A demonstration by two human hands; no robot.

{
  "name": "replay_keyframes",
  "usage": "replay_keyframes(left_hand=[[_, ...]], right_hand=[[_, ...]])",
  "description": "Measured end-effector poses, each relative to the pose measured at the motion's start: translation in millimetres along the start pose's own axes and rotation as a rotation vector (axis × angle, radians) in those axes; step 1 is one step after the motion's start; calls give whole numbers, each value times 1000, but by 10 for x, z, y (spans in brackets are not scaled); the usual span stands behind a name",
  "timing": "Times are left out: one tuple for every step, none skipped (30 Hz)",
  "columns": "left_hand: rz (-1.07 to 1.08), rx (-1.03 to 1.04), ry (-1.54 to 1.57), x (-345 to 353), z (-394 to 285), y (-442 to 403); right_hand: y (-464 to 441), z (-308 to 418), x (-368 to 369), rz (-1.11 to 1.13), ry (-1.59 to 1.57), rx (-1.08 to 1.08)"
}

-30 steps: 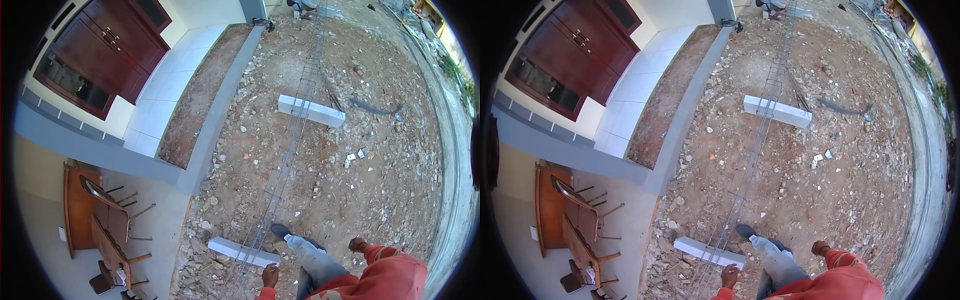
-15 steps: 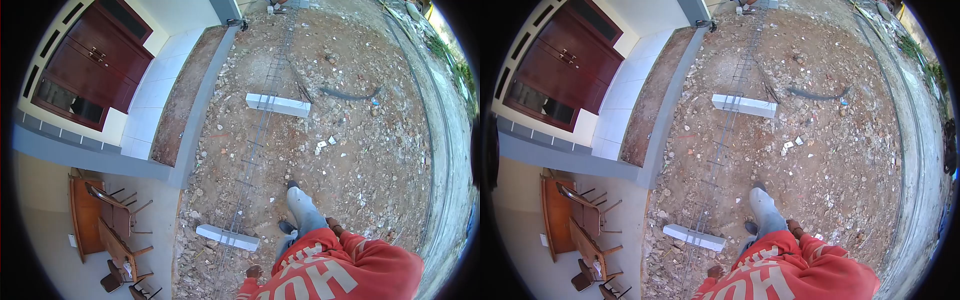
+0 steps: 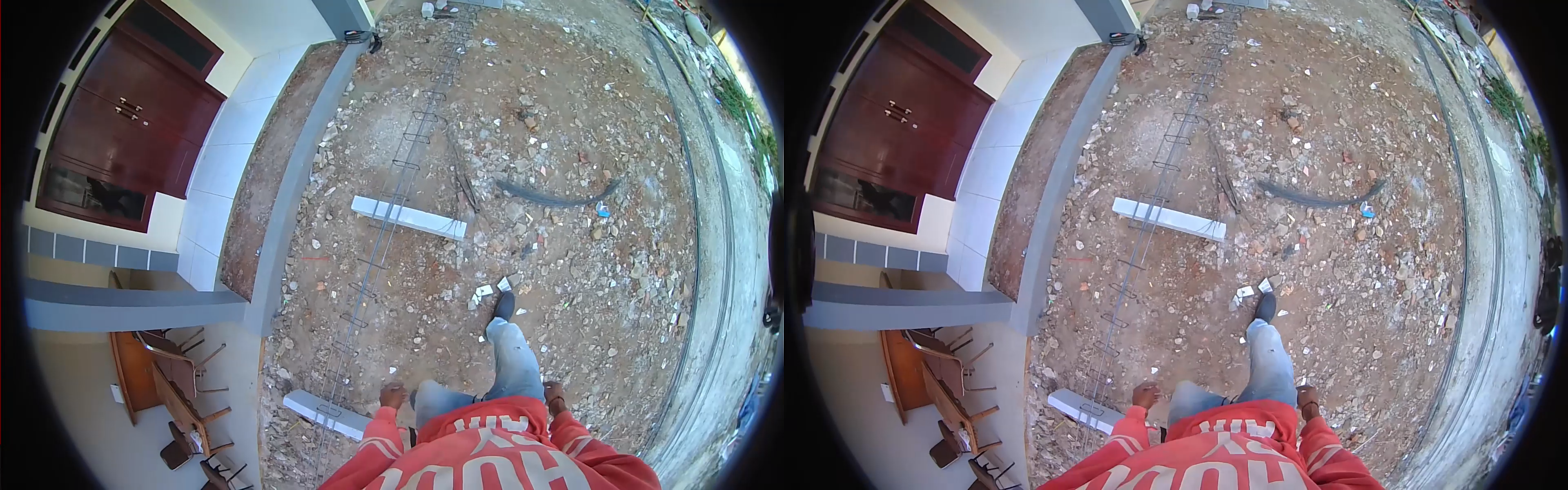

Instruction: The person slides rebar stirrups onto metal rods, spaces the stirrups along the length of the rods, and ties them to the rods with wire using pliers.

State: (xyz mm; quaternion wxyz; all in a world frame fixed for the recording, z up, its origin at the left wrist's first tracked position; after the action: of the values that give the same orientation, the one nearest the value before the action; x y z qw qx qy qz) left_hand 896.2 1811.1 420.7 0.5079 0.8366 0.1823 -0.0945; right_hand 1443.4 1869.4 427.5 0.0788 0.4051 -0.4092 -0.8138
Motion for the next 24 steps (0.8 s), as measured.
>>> replay_keyframes(left_hand=[[6, 121, -51, 264, -221, -116], [14, 44, 15, 546, -658, 18], [-10, 100, -45, 774, -920, 35], [-36, 165, -108, 981, -1145, 25], [-30, 141, -83, 1192, -1316, 52], [-62, 208, -160, 1348, -1548, 95], [-98, 272, -240, 1466, -1755, 138], [-102, 244, -219, 1569, -1898, 174], [-61, 259, -142, 1673, -2038, 204], [-22, 276, -67, 1763, -2162, 216], [-28, 255, -49, 1838, -2253, 193], [-12, 120, 0, 1917, -2277, 121], [7, -11, 50, 2011, -2237, 2], [4, -20, 67, 2082, -2255, -95], [16, -128, 141, 2197, -2052, -256], [29, -231, 222, 2326, -2036, -495], [27, -234, 256, 2441, -2218, -769], [20, -255, 263, 2550, -2307, -869], [15, -293, 255, 2616, -2393, -793], [16, -328, 256, 2691, -2517, -763], [22, -278, 259, 2736, -2922, -897], [29, -227, 258, 2784, -3291, -1024], [27, -236, 250, 2847, -3485, -1124], [-44, -98, 145, 2895, -3710, -1194]], right_hand=[[-247, -11, -254, 79, -603, 294], [-504, 116, -666, 35, -650, 323], [-907, 119, -959, 39, -556, 206], [-1173, 381, -1370, 12, -517, 191], [-1492, 579, -1699, -28, -522, 127], [-1779, 827, -2021, -23, -472, 62], [-1982, 1194, -2310, -50, -494, 68], [-2291, 1432, -2526, -76, -434, 14], [-2528, 1723, -2726, -91, -404, 11], [-2652, 2113, -2881, -81, -415, -35], [-2829, 2427, -2962, -63, -450, -51], [-3008, 2708, -3004, -45, -488, -70], [-3165, 2981, -3002, -10, -480, -111], [-3320, 3261, -2979, 22, -476, -153], [-3421, 3527, -2963, 65, -408, -210], [-3466, 3793, -2938, 110, -374, -223], [-3546, 4002, -2913, 158, -286, -268], [-3642, 4093, -2863, 171, -257, -265], [-3671, 4231, -2837, 205, -226, -252], [-3678, 4365, -2819, 233, -213, -238], [-3813, 4482, -2803, 242, -214, -234], [-3930, 4564, -2791, 265, -89, -294], [-4048, 4616, -2771, 287, 36, -349], [-4220, 4631, -2770, 294, 38, -337]])
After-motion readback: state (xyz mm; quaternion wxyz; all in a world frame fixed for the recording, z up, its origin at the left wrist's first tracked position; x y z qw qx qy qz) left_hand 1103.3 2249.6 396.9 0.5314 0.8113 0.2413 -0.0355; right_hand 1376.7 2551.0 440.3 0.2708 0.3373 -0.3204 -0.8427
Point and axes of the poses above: each hand's wrist, its own y-axis away from the middle knuckle, its own x-axis out of the palm, z = x × y, the point moved 5 cm from there along -y, towards the middle knuckle, and after that the axes turned 2 degrees about -y, right-handed, at the moved point
